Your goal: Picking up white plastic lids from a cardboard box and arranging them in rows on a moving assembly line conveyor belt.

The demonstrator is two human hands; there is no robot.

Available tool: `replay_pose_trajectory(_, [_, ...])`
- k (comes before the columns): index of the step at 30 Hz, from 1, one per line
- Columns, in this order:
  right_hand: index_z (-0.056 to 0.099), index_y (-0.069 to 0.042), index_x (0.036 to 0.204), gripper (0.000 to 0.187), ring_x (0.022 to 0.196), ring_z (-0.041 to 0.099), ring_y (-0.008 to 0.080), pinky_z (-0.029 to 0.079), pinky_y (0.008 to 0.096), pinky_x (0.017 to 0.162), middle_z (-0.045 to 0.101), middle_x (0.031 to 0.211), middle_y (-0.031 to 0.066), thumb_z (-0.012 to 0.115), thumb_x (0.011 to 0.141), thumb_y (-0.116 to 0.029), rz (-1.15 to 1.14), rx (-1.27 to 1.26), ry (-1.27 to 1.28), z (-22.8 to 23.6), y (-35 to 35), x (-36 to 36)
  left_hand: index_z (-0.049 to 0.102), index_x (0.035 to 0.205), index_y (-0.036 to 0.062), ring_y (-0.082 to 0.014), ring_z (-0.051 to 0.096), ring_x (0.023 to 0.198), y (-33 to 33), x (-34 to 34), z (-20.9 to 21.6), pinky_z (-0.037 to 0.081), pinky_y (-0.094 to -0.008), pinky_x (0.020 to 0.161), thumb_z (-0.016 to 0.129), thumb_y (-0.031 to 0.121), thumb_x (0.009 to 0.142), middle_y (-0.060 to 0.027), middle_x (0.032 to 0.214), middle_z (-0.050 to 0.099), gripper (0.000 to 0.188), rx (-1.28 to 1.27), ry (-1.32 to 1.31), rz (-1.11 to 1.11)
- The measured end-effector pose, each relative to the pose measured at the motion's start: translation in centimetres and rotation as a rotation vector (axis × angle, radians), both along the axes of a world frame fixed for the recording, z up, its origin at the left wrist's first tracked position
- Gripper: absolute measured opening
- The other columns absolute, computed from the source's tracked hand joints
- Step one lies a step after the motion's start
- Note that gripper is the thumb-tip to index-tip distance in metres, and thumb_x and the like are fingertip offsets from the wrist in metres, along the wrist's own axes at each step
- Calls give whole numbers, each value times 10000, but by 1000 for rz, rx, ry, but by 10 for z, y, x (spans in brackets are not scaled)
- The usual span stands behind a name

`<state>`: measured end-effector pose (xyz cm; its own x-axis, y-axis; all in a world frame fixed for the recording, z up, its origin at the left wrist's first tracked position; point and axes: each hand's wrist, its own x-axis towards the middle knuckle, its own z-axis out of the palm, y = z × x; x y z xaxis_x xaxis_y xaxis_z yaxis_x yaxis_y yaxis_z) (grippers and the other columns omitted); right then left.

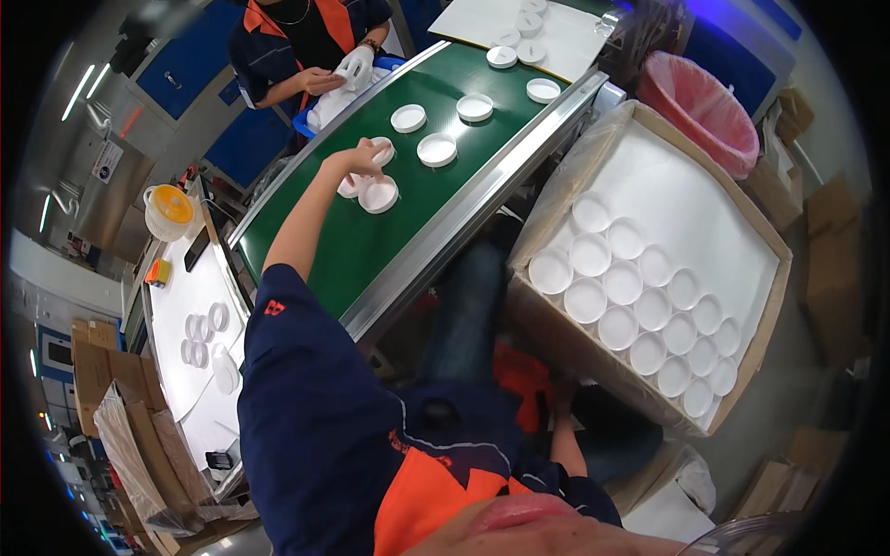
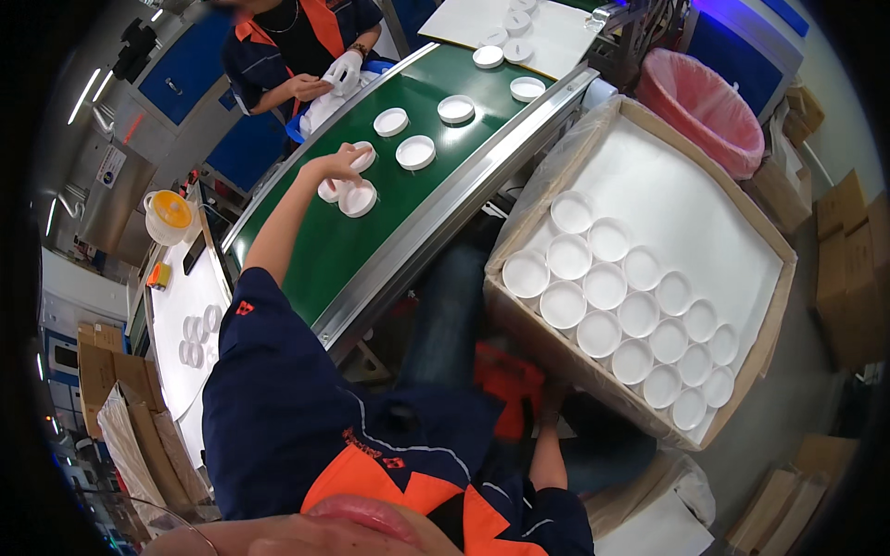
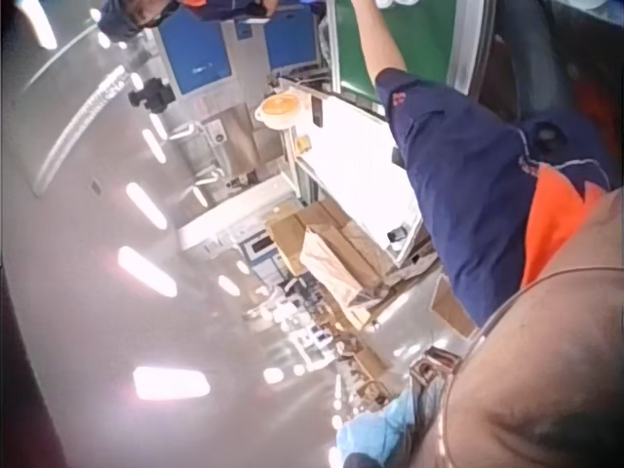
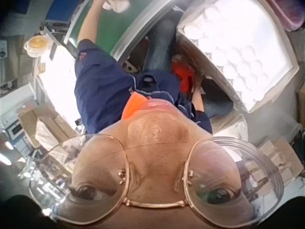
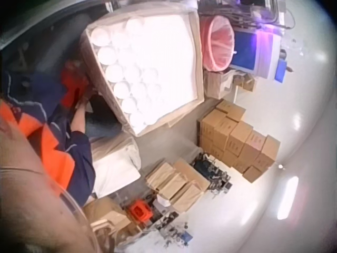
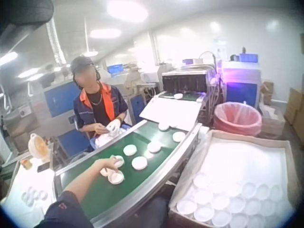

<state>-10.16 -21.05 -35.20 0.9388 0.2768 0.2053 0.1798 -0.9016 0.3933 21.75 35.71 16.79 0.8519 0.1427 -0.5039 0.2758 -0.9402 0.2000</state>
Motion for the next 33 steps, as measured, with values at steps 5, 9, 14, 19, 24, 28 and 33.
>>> replay_pose_trajectory(5, [594,-70,1177,304,982,600,329,441,531,854,629,1055,148,449,930,-172,-398,346,493,-33,-23,4,286,1481,344,-402,532,1168,-28,10,-6,624,-472,659,752,272,675,-166,1429,286,934,102,-88,-82])
replay_pose_trajectory(9, [681,-119,985,217,837,648,417,498,580,680,684,933,147,495,891,-179,-194,-31,221,-71,-46,-28,448,1362,149,-375,542,1160,-8,-14,-40,569,-465,803,725,222,731,-182,1319,443,693,53,-290,-186])
replay_pose_trajectory(14, [686,-119,978,222,827,655,410,503,567,671,690,927,142,492,895,-188,-224,46,169,-31,-18,14,554,1136,30,-341,600,1040,-6,-12,-48,481,-400,898,671,90,788,-183,1128,586,373,-20,-696,-405])
replay_pose_trajectory(19, [690,-119,972,228,817,662,403,507,555,662,696,921,137,489,898,-196,-194,83,110,17,0,21,580,975,3,-354,600,932,-11,-46,-42,483,-378,838,602,32,830,-171,1000,608,150,-75,-657,-351])
replay_pose_trajectory(24, [695,-119,965,234,806,669,395,512,542,652,702,914,131,486,902,-204,-198,119,27,66,10,7,577,999,-1,-290,623,868,-47,-71,-21,485,-352,783,577,4,844,-137,917,636,156,-58,-847,-320])
replay_pose_trajectory(28, [698,-113,946,247,791,674,382,517,524,649,703,903,132,481,909,-223,-168,311,77,102,36,2,555,1199,54,-93,608,926,-158,-115,15,513,-246,766,609,91,884,-38,1048,627,322,-1340,-843,97])
replay_pose_trajectory(33, [699,-86,865,321,743,677,333,531,466,658,691,854,158,464,935,-293,-179,833,374,165,91,11,517,1286,43,-267,552,1178,-298,-150,7,412,-424,1054,622,223,905,-120,1250,584,434,-2419,-29,92])
